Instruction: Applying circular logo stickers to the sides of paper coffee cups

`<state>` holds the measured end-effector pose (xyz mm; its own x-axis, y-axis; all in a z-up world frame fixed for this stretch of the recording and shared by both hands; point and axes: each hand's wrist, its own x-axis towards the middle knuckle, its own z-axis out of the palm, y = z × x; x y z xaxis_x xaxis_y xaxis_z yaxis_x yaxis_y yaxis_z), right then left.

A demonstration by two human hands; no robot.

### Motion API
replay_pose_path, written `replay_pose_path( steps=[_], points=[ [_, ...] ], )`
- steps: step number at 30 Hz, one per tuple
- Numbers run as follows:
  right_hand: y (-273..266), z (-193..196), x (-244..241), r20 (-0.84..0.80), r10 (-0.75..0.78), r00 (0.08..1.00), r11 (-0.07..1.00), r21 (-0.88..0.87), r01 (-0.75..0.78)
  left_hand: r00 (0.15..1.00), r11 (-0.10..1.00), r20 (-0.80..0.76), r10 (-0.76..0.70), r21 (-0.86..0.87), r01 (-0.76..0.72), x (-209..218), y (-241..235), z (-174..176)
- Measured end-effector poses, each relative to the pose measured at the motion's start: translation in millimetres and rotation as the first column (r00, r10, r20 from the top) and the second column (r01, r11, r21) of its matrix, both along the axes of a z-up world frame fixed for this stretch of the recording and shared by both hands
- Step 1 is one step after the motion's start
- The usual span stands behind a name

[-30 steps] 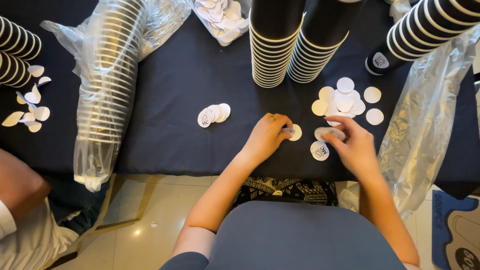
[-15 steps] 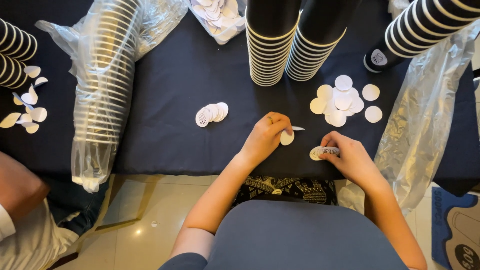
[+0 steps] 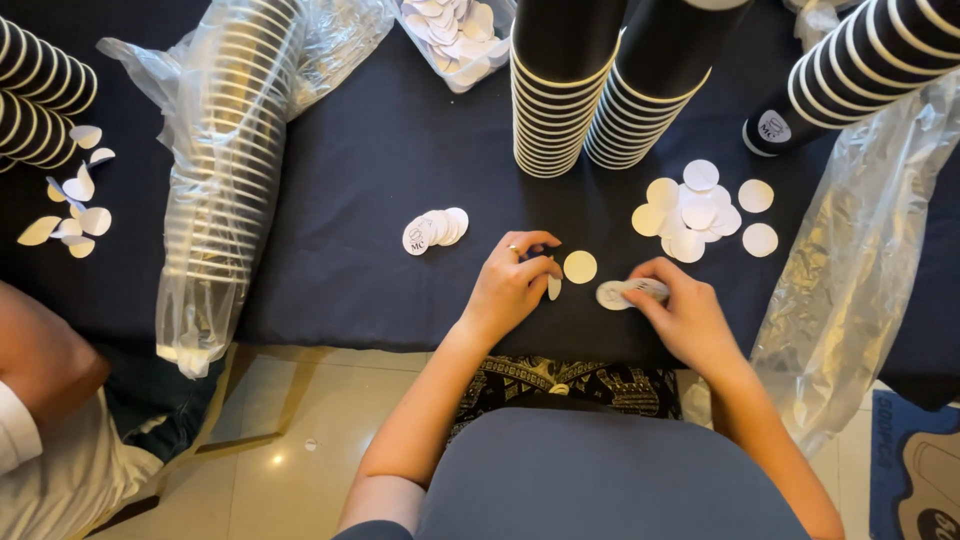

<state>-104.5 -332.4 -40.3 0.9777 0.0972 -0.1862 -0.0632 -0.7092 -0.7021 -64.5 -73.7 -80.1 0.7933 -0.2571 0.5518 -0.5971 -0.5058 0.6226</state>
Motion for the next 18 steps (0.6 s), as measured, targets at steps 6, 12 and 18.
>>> replay_pose_path(
  steps=[6,12,18],
  points=[
    [55.1,-1.5,13.7,-0.007,-0.093,0.996,0.971,0.221,0.092,0.906,0.932,-0.404,-0.124,-0.361,-0.033,-18.9,-8.1,2.6],
    [74.4,-16.5,17.2,0.1,-0.146,0.984,0.954,0.277,0.114,0.43,0.506,-0.614,-0.662,-0.789,-0.347,-32.6,3.2,24.4],
    [79.6,-21.4,14.4,0.355,-0.01,0.935,0.966,0.246,-0.083,0.42,0.424,-0.637,-0.647,-0.757,-0.496,-31.1,-2.6,21.2]
  ],
)
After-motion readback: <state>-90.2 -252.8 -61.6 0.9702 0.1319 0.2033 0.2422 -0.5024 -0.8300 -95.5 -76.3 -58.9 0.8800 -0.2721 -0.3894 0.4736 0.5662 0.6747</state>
